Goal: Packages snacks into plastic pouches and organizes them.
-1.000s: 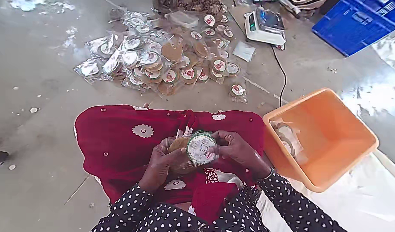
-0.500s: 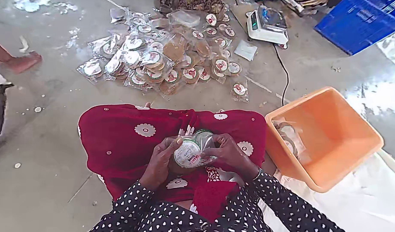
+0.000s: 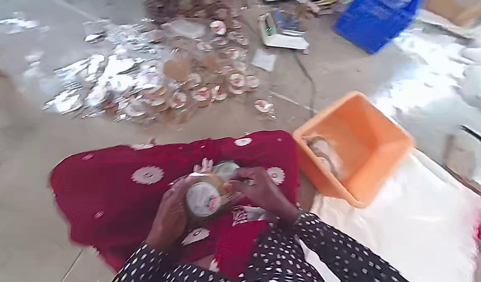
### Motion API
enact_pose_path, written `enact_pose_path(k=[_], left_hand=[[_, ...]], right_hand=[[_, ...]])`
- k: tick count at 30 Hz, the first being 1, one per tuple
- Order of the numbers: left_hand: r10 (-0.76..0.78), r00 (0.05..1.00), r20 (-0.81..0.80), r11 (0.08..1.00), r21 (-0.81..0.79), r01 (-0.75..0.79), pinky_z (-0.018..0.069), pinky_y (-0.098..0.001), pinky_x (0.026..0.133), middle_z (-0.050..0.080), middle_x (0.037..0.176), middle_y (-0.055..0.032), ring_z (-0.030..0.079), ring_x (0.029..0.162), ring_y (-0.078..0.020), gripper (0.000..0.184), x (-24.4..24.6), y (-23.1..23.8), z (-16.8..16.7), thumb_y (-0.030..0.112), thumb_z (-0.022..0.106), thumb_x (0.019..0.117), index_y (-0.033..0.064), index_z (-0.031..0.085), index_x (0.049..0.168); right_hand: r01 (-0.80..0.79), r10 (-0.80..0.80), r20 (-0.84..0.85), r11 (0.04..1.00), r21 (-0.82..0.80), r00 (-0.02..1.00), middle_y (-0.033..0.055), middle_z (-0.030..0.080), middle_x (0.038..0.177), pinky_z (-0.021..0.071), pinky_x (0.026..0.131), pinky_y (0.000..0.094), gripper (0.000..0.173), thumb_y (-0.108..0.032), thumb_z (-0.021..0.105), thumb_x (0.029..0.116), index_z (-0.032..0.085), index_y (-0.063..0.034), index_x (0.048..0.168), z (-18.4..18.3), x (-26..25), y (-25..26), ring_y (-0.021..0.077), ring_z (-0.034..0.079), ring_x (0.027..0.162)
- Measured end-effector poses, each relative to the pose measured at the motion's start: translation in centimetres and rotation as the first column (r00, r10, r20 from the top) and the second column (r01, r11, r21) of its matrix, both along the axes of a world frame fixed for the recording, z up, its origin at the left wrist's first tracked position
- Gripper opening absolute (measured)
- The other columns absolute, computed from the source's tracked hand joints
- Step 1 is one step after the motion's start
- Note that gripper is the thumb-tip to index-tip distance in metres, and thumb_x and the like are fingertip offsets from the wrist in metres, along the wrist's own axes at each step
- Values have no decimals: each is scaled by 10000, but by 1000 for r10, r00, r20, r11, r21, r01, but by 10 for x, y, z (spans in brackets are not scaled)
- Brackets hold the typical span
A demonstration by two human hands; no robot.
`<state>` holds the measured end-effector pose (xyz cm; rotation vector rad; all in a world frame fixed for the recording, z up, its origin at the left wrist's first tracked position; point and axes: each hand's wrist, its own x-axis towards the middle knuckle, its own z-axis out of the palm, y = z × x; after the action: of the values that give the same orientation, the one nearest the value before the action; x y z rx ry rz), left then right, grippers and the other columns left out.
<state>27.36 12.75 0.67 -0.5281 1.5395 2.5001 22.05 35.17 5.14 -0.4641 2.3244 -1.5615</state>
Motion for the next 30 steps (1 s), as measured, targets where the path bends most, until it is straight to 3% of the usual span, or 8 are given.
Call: enact_pose_path(k=[2,4,9,13,15,20,25,30], left_hand=[[-91,996,-11,996,-21,91,612,-341,809,740,993,-34,717,909,-147,453,-2,-2,-2,353,308,1099,91,677,1122],[-152,988,-1,988,-26,152,625,-374,803,761,1010,-49,741,901,-196,539,-3,-10,-8,392,224,1110,110,684,1101],[-132,990,47,990,-43,134,635,-412,809,759,1019,-68,752,883,-225,419,-11,-15,-10,235,212,1111,82,601,1132],[-124,991,43,992,1,124,641,-408,789,756,1019,-93,755,868,-241,373,-18,-11,-14,196,239,1104,70,586,1154],[-103,993,61,995,10,103,642,-411,776,755,1009,-104,754,852,-247,334,-22,-8,-14,185,286,1094,61,592,1143],[-35,997,72,999,-31,38,641,-420,762,742,1003,-141,747,841,-263,281,-30,-8,-12,145,352,1074,9,585,1156],[22,998,63,999,-44,-20,642,-409,763,731,1012,-172,746,836,-272,240,-51,-20,-6,93,375,1070,-22,568,1156],[-15,1000,-7,994,-107,14,646,-412,774,741,1027,-159,753,849,-275,251,-84,-40,-14,89,375,1058,-5,584,1160]], right_hand=[[130,-133,-136,991,-33,982,22,737,842,584,754,255,127,-137,704,953,755,-21,966,15,-9,16,46,686,772],[299,-319,-256,947,-115,913,40,693,801,568,614,256,96,-90,674,973,711,-3,961,34,-24,49,71,643,668],[664,-488,-610,743,85,624,69,736,978,593,777,333,197,-141,581,1024,722,-23,1094,59,-66,176,109,695,820],[742,-422,-637,544,391,645,168,726,1050,520,908,563,239,-189,565,1038,732,-30,1099,39,-79,258,316,696,992],[715,-446,-562,490,499,697,208,709,1052,488,931,611,242,-183,572,1039,724,-5,1101,24,-78,281,375,674,1029],[618,-515,-373,473,628,772,252,716,1006,482,907,685,244,-199,622,1031,729,19,1058,-39,-79,299,440,681,987],[718,-605,-434,368,591,667,299,691,1084,433,934,737,234,-157,623,1012,705,19,1143,-41,-109,280,509,640,1061],[619,-492,-377,595,513,785,243,703,1151,489,989,637,248,-147,624,1008,709,6,1185,-24,-202,219,412,669,1097]])
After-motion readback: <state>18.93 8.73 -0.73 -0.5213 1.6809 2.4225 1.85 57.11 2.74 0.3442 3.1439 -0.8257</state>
